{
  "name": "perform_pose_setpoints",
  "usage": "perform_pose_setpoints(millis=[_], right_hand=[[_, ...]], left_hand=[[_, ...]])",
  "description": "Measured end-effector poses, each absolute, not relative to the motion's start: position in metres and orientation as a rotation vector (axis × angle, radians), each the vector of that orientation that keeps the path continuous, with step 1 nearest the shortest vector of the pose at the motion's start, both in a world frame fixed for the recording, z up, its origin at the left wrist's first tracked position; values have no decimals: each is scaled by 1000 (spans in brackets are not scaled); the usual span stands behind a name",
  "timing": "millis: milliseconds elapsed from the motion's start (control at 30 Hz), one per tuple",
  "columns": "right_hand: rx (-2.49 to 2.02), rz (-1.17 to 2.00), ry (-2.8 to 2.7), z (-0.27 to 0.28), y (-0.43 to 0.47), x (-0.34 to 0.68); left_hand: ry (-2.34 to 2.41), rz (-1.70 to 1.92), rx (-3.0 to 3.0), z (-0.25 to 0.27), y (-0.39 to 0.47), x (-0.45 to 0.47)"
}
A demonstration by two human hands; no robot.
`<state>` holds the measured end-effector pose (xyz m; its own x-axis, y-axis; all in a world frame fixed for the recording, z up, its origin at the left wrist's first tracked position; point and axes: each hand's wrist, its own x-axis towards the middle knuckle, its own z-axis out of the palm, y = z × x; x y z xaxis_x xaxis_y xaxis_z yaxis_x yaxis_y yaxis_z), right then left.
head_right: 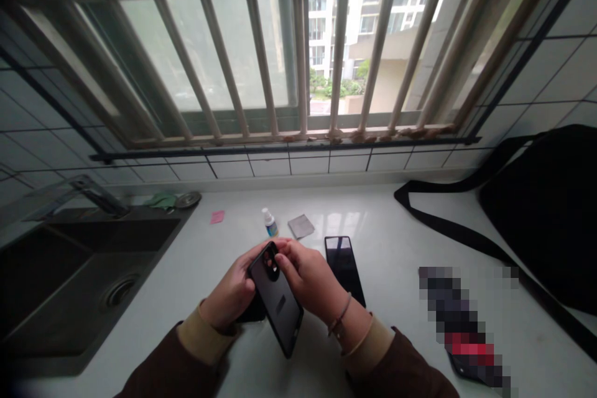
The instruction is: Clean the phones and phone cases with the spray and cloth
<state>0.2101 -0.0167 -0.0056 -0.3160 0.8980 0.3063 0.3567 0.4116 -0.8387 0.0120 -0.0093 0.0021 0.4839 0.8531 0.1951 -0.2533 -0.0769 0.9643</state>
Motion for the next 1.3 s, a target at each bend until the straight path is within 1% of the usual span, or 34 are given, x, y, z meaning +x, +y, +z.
perform_pose_setpoints(millis=[67,133,200,300,367,433,500,700,967,1100,1167,1300], right_hand=[[-1114,830,-1884,-5,-16,211],[-1255,739,-1912,-5,-14,213],[-1492,517,-1938,-5,-11,218],[-1888,89,-1917,-8,-4,227],[-2112,-56,-1875,-10,-2,233],[-2287,-68,-1845,-12,-2,236],[-2391,-9,-1845,-13,-2,237],[-2492,181,-1819,-8,-4,238],[-2385,184,-1805,-12,2,244],[-2076,209,-1810,-6,0,239],[-1797,351,-1795,-1,-4,236],[-1294,734,-1727,7,-11,228]], left_hand=[[596,1036,1310,2,-10,13],[624,1097,1205,0,-11,14],[666,1166,1084,-4,-12,14],[724,1211,967,-8,-9,13],[731,1206,919,-9,-7,13],[713,1196,893,-10,-6,13],[693,1193,884,-10,-6,14],[695,1205,875,-8,-6,16],[725,1218,861,-6,-5,16],[724,1181,871,-5,-6,17],[720,1152,868,-5,-6,17],[678,1081,877,-6,-6,18]])
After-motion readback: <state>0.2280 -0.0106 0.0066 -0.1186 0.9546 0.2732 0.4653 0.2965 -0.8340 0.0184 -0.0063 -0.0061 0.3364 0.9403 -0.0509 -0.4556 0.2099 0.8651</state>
